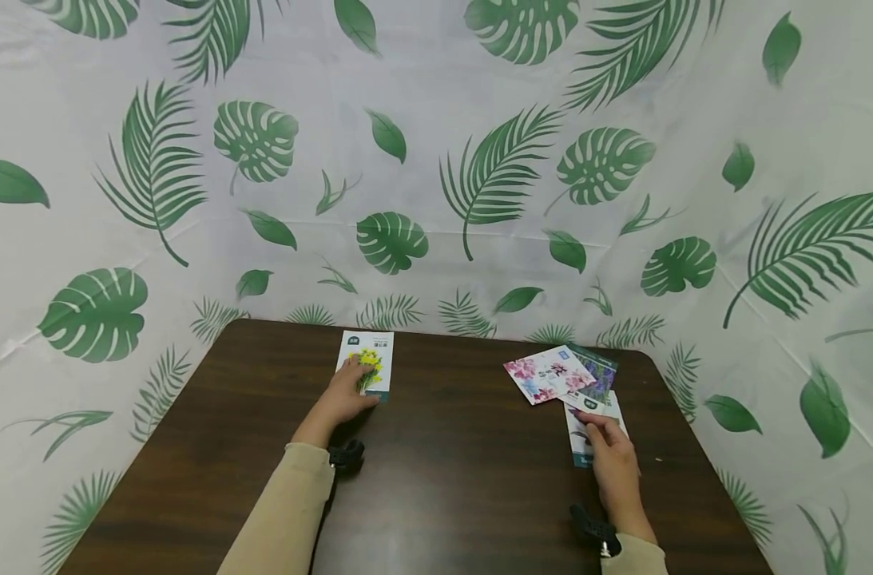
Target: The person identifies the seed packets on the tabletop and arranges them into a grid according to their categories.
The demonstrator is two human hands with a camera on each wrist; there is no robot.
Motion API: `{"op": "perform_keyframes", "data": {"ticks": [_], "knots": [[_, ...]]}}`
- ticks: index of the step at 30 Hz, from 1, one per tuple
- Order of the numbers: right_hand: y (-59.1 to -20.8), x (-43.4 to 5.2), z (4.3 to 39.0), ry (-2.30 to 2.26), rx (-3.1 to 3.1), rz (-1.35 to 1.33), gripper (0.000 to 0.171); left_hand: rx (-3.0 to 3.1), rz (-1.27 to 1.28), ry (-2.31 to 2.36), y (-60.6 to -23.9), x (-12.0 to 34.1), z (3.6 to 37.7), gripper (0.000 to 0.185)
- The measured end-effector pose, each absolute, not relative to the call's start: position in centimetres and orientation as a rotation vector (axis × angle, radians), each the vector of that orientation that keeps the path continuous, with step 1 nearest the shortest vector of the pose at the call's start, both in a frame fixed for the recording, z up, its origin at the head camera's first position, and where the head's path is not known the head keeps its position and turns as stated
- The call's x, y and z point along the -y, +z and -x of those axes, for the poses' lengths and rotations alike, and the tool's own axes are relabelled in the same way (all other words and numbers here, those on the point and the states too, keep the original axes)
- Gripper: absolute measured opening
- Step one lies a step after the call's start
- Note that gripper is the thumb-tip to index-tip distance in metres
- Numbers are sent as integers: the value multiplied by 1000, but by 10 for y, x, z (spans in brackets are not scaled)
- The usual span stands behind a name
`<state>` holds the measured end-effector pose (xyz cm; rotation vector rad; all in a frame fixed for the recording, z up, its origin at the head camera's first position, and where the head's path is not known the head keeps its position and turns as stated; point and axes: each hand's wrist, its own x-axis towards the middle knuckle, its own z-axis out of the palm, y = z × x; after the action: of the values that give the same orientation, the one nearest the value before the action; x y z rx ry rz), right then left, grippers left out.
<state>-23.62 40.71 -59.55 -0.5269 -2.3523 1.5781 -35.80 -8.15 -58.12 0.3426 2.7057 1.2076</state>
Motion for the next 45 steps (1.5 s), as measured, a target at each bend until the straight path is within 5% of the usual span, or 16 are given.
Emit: {"op": "perform_keyframes", "data": {"ticks": [23,45], "knots": [[-596,-407,236,1619,2123,435,37,-2728,-322,1224,-582,79,364,70],[-601,-350,270,2028,1631,-119,43,-2740,-301,1221,-583,83,359,69]]}}
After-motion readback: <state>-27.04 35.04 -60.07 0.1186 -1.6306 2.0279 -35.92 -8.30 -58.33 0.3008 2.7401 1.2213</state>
